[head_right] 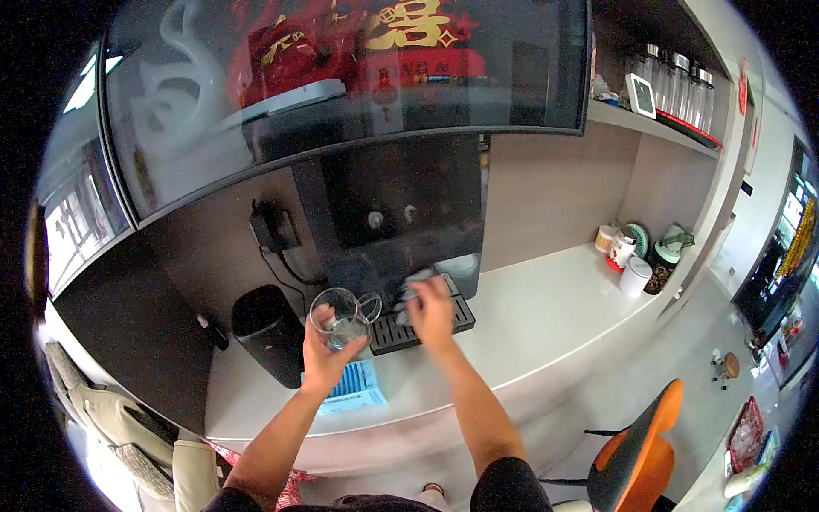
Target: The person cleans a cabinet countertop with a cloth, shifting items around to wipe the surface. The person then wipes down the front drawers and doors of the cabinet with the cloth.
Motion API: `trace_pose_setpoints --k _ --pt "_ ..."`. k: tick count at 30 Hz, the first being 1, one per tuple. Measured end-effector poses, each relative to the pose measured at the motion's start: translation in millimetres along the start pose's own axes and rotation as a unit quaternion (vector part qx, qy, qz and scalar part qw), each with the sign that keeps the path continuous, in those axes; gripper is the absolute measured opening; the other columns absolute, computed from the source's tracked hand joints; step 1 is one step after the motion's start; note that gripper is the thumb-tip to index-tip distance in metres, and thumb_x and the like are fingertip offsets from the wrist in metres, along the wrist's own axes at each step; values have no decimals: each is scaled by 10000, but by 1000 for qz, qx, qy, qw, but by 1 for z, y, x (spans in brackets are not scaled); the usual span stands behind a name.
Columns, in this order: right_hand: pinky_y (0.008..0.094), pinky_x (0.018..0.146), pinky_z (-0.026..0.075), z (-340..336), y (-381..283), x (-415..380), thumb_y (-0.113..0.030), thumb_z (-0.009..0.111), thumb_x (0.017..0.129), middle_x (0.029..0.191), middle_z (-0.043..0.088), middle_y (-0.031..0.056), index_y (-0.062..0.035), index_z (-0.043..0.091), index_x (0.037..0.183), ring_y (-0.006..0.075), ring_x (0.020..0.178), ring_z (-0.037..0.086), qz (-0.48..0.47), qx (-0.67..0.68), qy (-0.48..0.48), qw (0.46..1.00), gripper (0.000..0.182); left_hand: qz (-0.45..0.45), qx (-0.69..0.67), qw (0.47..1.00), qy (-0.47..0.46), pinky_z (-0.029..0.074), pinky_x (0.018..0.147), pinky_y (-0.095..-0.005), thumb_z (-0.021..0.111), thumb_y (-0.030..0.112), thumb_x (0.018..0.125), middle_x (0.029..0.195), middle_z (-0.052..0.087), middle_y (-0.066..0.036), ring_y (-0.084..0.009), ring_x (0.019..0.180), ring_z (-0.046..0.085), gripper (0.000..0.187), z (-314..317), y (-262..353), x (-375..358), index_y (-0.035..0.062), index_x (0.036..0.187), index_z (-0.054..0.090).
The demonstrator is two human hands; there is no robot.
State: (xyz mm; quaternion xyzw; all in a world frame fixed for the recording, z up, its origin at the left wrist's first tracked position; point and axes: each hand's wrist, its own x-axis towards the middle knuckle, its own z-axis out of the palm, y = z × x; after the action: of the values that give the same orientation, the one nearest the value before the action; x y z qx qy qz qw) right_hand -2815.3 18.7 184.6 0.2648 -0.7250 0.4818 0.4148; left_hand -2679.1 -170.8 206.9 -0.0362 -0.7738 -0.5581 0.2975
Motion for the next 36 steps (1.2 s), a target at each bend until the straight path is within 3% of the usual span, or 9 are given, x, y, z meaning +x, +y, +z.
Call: trace_pose_setpoints --k 3,7,10,13,19,23,27,32,36 --pt "411 740 514 -2 10 2 27 728 715 955 587 147 -49 689 990 352 890 623 -19 1 -58 998 288 9 3 999 34 469 996 -347 902 132 717 1276 558 -179 -238 1164 573 803 2 -15 1 -50 1336 425" --pt "408 735 512 5 4 5 38 699 733 956 595 151 -24 685 1003 353 852 620 -3 -15 69 997 277 23 17 999 45 471 991 -349 903 134 716 1282 556 -175 -231 1163 569 819 -3 -17 -1 -54 1349 417" --pt "399 743 518 7 0 4 78 717 690 980 582 140 -61 690 998 344 870 623 -19 30 -60 998 339 -1 -16 999 42 467 987 -348 907 144 714 1279 558 -175 -229 1159 568 829 -2 -8 -1 -51 1355 417" --pt "411 766 523 3 5 13 68 707 684 975 581 151 -67 690 989 357 905 624 18 -1 35 999 334 -7 -25 999 47 462 985 -349 907 148 716 1271 565 -168 -230 1160 566 825 -3 -14 3 -46 1355 423" --pt "422 804 526 10 -4 8 44 713 696 1010 603 150 -58 694 992 350 942 627 -57 -16 -114 992 314 -5 12 999 46 454 981 -347 910 147 707 1259 575 -160 -233 1160 564 823 -6 -16 3 -42 1352 435" --pt "415 751 517 18 -14 10 37 694 728 965 608 146 -49 693 989 345 892 635 38 18 85 996 275 -2 -3 999 52 450 991 -347 911 150 705 1264 575 -164 -239 1169 563 830 -10 -24 2 -42 1357 435" --pt "423 818 518 23 -6 -6 5 720 706 997 596 133 -73 702 987 346 965 611 -41 6 -124 991 291 -28 30 998 38 444 1017 -352 909 151 708 1273 571 -169 -242 1195 558 844 -11 -22 2 -44 1370 425" --pt "374 799 527 -9 21 14 149 589 751 1003 628 133 -11 673 960 288 932 647 82 16 123 989 276 -18 1 998 54 441 1029 -353 912 146 702 1282 564 -172 -245 1201 556 853 -11 -22 -1 -47 1369 417" --pt "383 759 533 2 2 -10 87 651 689 960 610 136 -57 689 945 340 909 642 -49 -46 -77 995 297 -40 14 999 33 431 1048 -347 911 130 701 1293 557 -175 -254 1222 542 830 -2 -16 0 -43 1352 425"
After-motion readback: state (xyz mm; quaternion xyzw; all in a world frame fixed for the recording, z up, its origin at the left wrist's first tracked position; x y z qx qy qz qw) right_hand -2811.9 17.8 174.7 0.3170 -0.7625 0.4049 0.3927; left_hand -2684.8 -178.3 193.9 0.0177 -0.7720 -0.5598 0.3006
